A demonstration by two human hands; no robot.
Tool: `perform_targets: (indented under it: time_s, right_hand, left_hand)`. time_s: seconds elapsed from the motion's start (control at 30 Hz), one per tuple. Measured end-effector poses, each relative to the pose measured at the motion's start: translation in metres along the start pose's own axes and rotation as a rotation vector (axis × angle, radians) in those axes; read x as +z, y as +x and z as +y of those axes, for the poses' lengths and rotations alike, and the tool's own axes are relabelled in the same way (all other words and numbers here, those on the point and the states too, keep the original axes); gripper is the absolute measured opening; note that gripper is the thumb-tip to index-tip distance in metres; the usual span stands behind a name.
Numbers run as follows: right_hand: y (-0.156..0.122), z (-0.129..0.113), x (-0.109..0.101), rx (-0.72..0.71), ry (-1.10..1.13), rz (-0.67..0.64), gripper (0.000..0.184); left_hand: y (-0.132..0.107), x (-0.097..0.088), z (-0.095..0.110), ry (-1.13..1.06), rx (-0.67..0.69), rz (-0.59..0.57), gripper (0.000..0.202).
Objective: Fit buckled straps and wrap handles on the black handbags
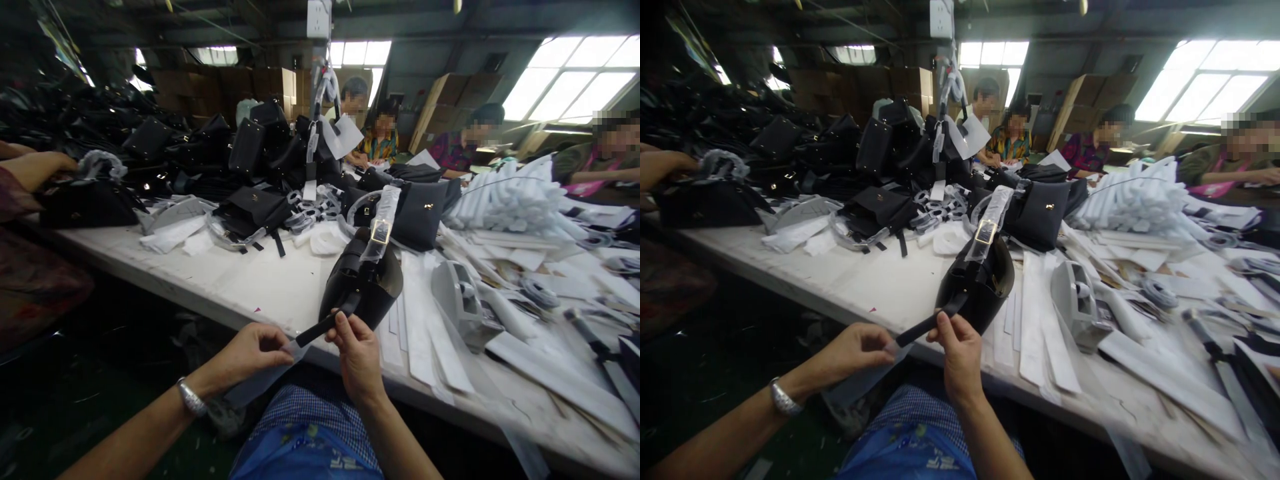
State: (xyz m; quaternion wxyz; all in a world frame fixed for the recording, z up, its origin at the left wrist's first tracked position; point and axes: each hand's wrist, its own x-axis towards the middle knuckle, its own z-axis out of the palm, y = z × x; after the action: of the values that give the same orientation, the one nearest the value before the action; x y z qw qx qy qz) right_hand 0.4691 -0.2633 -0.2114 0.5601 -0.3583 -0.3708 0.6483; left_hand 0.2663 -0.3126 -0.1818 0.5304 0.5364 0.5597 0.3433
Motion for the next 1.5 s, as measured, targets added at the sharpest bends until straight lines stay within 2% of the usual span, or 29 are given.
perform_targets:
  time_s: [0.27, 0.47, 0.53, 0.63, 0.7, 0.8, 0.93, 1.03, 1.2, 1.3, 1.5]
  right_hand:
    - [0.000, 0.000, -0.001, -0.010, -0.043, -0.015, 0.027]
    - [-0.002, -0.001, -0.008, -0.061, -0.337, -0.042, 0.028]
    - [-0.002, -0.003, -0.008, -0.101, -0.458, -0.050, 0.027]
    - [0.000, -0.007, -0.011, -0.178, -0.597, -0.080, 0.025]
    - [0.001, -0.012, -0.015, -0.214, -0.659, -0.105, 0.024]
    - [0.001, -0.021, -0.027, -0.247, -0.723, -0.092, 0.035]
    - [0.000, -0.033, -0.039, -0.237, -0.788, -0.052, 0.034]
    - [0.004, -0.037, -0.038, -0.194, -0.795, -0.074, 0.031]
    - [0.021, -0.042, -0.027, -0.127, -0.722, -0.037, 0.035]
    - [0.028, -0.045, -0.022, -0.110, -0.728, -0.015, 0.036]
    - [0.028, -0.038, -0.014, -0.117, -0.714, 0.030, 0.036]
  left_hand:
    - [-0.002, 0.000, 0.001, -0.026, -0.014, -0.024, 0.017]
    - [0.003, 0.003, 0.002, -0.043, -0.054, -0.011, 0.024]
    - [0.007, 0.011, 0.002, -0.050, -0.038, 0.019, 0.030]
    - [0.014, 0.032, 0.003, -0.109, -0.010, 0.098, 0.035]
    - [0.018, 0.050, 0.002, -0.208, -0.007, 0.149, 0.038]
    - [0.023, 0.075, 0.002, -0.408, 0.000, 0.240, 0.041]
    - [0.037, 0.098, 0.007, -0.618, 0.059, 0.316, 0.037]
    - [0.054, 0.105, 0.016, -0.648, 0.097, 0.360, 0.037]
    - [0.077, 0.104, 0.029, -0.519, 0.149, 0.430, 0.037]
    - [0.077, 0.103, 0.026, -0.504, 0.157, 0.430, 0.040]
    - [0.062, 0.111, 0.009, -0.543, 0.120, 0.385, 0.041]
